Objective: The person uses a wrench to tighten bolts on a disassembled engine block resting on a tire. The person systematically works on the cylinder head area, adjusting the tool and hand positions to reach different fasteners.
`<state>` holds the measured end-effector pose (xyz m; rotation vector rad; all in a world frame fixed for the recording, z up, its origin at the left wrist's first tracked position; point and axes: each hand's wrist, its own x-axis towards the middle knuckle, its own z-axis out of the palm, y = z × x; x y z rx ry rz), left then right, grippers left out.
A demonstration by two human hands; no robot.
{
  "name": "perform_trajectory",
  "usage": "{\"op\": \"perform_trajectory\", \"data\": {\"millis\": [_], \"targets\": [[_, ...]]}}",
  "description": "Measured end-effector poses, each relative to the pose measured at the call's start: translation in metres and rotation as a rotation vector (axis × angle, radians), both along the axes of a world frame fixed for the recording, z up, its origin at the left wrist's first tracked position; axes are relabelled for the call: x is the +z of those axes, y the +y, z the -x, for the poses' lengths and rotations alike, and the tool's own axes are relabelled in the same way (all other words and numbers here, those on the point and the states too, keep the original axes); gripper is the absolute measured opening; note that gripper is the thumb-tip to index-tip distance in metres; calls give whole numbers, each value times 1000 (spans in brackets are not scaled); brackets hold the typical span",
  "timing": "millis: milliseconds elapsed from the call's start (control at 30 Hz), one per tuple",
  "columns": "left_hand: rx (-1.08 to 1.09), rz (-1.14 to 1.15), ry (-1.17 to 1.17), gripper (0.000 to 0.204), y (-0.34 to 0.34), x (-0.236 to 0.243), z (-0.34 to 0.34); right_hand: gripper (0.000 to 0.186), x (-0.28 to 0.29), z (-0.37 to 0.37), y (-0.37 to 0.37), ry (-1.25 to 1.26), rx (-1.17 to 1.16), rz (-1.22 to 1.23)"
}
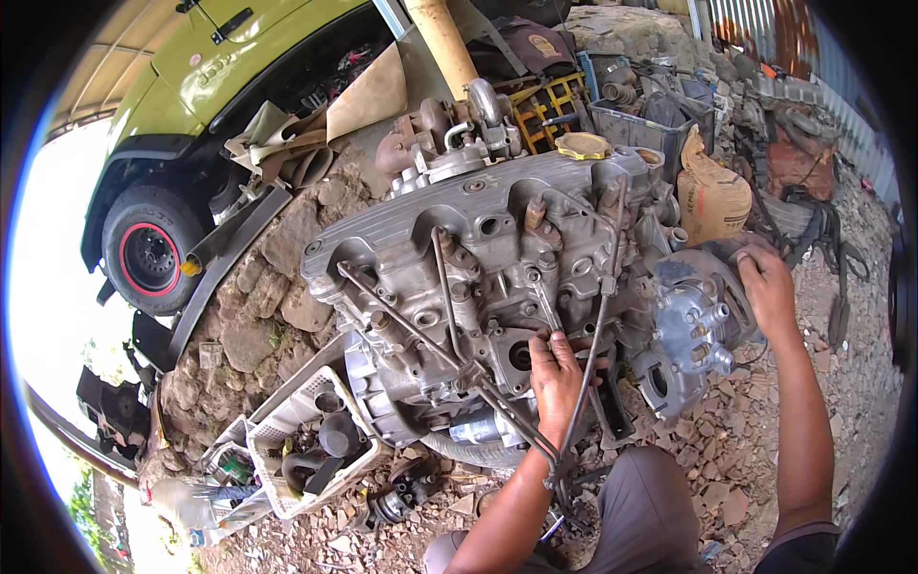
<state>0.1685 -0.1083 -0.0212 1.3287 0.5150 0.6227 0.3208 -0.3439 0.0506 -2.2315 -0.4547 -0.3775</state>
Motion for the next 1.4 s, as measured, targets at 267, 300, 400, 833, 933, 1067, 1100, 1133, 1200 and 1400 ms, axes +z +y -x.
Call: {"op": "perform_trajectory", "data": {"millis": [267, 300, 400, 833, 933, 1067, 1100, 1133, 1200, 1400], "targets": [[-55, 67, 42, 26, 10, -4, -5, 28, -10, -5, -3, -99, -6, -9], [-55, 78, 30, 26, 11, -4, -5, 28, -7, -4, -2, -65, 4, -26], [-98, 71, 58, 27, 12, -2, -6, 28, -7, -4, -3, -46, 11, -26], [26, -1254, 591, 30, 115, 87, 39, 28, -9, -6, -5, -84, -9, -13], [135, -1358, 569, 27, 108, 84, 40, 28, -10, -6, -4, -91, -13, 1], [177, -1330, 445, 20, 114, 66, 41, 27, -9, -5, -4, -86, 1, -15], [169, -1310, 423, 19, 114, 64, 41, 27, -8, -4, -3, -77, -1, -17], [187, -1284, 371, 20, 113, 63, 42, 27, -7, -3, -3, -69, -1, -21], [222, -1186, 286, 21, 114, 63, 46, 26, -8, -5, -3, -80, 2, -12], [-30, -627, 252, 41, 98, 55, 58, 26, -11, -9, -6, -74, -9, 8]]}}
